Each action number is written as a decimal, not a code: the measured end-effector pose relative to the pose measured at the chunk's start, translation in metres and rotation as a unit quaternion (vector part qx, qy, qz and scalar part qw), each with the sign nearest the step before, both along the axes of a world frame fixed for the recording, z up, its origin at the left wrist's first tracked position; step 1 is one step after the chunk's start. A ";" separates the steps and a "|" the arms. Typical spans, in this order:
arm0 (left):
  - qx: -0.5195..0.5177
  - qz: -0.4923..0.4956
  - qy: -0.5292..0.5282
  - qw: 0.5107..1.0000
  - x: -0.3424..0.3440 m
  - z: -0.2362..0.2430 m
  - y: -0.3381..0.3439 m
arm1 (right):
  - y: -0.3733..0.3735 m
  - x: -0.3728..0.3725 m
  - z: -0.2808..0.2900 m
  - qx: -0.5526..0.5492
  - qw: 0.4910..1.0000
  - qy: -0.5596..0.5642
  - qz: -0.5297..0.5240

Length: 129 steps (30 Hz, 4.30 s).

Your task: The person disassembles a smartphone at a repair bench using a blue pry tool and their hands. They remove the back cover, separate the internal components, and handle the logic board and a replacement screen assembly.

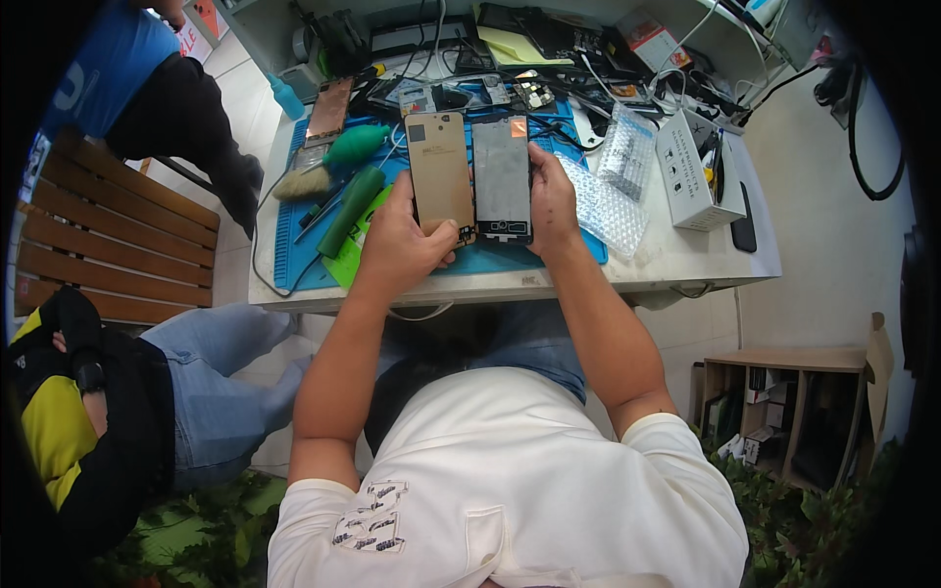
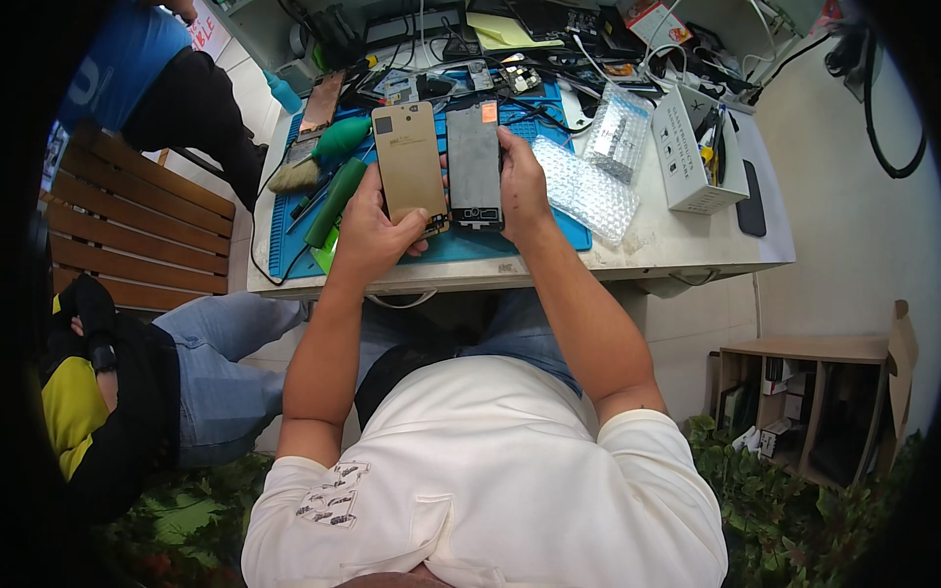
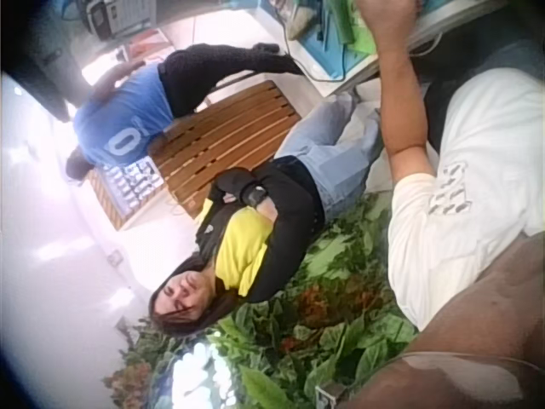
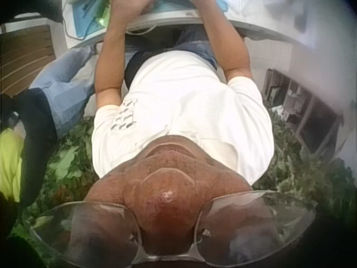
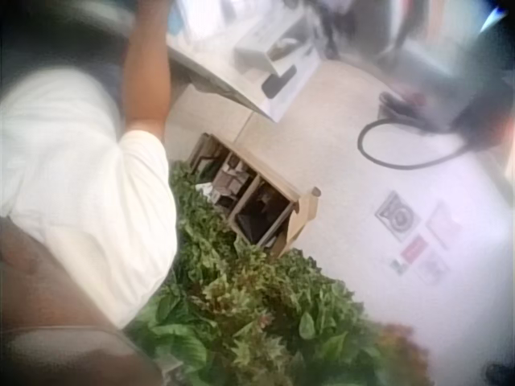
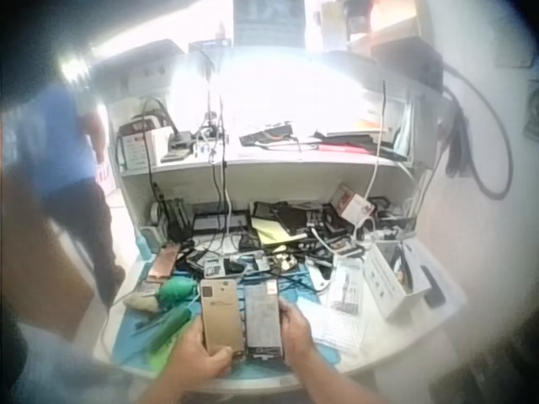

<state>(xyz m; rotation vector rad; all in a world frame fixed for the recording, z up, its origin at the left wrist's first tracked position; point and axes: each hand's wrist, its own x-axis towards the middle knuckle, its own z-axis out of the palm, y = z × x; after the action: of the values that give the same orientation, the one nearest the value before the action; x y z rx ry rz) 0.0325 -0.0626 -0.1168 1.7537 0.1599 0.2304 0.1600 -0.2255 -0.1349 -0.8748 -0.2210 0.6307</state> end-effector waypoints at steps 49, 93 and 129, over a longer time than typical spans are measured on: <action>-0.061 -0.073 0.046 0.994 0.001 0.015 -0.002 | -0.007 -0.017 -0.002 -0.069 0.989 -0.130 -0.012; 0.176 0.000 -0.210 0.962 0.000 0.018 0.004 | -0.001 -0.005 0.010 0.028 0.998 0.057 -0.025; 0.251 -0.106 -0.167 0.947 0.035 0.016 0.029 | -0.007 -0.011 -0.003 0.109 0.982 0.076 0.135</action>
<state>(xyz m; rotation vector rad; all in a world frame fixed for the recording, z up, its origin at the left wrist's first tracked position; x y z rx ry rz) 0.0678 -0.0335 -0.1011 2.1855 -0.3651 0.4343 0.1492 -0.2322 -0.1375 -0.5856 -0.2683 0.9036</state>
